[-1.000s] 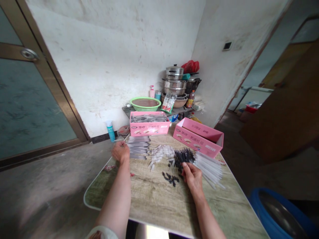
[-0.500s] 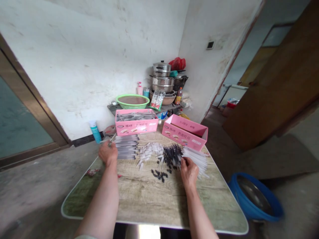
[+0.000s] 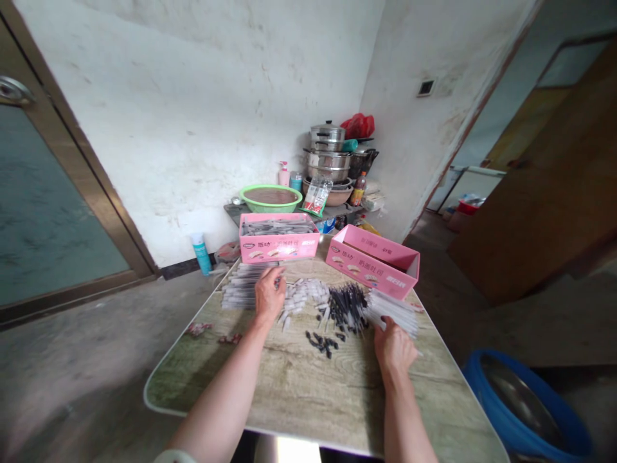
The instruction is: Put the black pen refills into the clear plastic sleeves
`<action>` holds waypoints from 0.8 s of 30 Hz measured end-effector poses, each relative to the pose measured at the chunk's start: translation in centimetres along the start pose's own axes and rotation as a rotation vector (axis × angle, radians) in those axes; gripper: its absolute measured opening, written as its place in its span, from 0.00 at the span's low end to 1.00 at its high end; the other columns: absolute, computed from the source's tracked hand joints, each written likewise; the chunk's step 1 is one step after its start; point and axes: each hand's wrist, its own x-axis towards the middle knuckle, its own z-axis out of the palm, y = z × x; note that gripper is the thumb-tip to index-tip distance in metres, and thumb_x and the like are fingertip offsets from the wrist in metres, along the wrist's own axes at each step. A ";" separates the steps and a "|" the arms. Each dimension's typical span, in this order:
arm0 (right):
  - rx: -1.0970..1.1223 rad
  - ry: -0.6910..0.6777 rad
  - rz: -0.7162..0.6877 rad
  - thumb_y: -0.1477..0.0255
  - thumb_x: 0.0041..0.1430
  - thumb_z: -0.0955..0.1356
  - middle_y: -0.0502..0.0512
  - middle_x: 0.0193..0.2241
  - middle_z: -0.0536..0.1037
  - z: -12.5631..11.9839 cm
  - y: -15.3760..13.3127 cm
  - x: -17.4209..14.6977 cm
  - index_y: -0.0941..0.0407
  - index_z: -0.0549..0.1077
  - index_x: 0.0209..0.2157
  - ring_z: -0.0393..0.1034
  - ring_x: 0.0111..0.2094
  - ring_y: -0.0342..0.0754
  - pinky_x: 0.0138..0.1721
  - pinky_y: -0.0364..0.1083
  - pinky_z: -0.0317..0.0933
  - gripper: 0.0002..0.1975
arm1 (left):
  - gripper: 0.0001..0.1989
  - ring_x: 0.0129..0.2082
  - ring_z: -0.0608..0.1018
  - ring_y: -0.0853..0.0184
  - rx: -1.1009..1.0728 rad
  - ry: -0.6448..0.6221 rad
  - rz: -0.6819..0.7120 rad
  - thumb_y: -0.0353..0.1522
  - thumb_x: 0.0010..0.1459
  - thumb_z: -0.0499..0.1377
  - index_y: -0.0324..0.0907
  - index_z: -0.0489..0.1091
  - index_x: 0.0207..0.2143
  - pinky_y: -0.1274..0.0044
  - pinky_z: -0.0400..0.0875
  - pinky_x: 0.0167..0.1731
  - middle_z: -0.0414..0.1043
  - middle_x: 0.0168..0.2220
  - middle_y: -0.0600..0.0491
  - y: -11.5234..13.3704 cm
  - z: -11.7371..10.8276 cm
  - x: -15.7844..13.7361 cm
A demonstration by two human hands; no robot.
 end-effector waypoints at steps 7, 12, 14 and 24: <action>-0.013 -0.020 -0.045 0.65 0.63 0.64 0.65 0.31 0.81 -0.3 -0.1 0.0 0.52 0.79 0.45 0.77 0.32 0.57 0.30 0.48 0.60 0.15 | 0.11 0.35 0.77 0.63 -0.138 -0.545 0.179 0.25 0.53 0.59 0.44 0.79 0.38 0.74 0.68 0.40 0.77 0.35 0.49 1.2 2.0 -1.8; 0.143 0.201 -0.083 0.63 0.64 0.62 0.61 0.31 0.81 -0.5 -0.4 -0.5 0.53 0.79 0.43 0.75 0.27 0.53 0.28 0.46 0.56 0.17 | 0.10 0.31 0.76 0.64 -0.123 -0.534 0.099 0.25 0.52 0.60 0.43 0.79 0.35 0.75 0.68 0.36 0.77 0.33 0.50 0.8 2.0 -1.6; 0.296 0.323 -0.144 0.60 0.64 0.60 0.58 0.27 0.80 -0.5 -0.7 -0.9 0.56 0.78 0.41 0.72 0.25 0.50 0.28 0.45 0.55 0.19 | 0.10 0.29 0.76 0.65 -0.137 -0.500 0.083 0.25 0.51 0.60 0.43 0.80 0.34 0.76 0.68 0.34 0.77 0.32 0.50 0.7 2.1 -1.5; 1.128 0.155 -0.199 0.54 0.59 0.65 0.47 0.17 0.67 -0.4 -2.8 -2.1 0.54 0.67 0.25 0.59 0.19 0.44 0.23 0.43 0.55 0.18 | 0.09 0.29 0.76 0.66 -0.124 -0.498 0.089 0.25 0.52 0.61 0.42 0.80 0.34 0.76 0.68 0.34 0.78 0.32 0.50 0.8 2.2 -1.5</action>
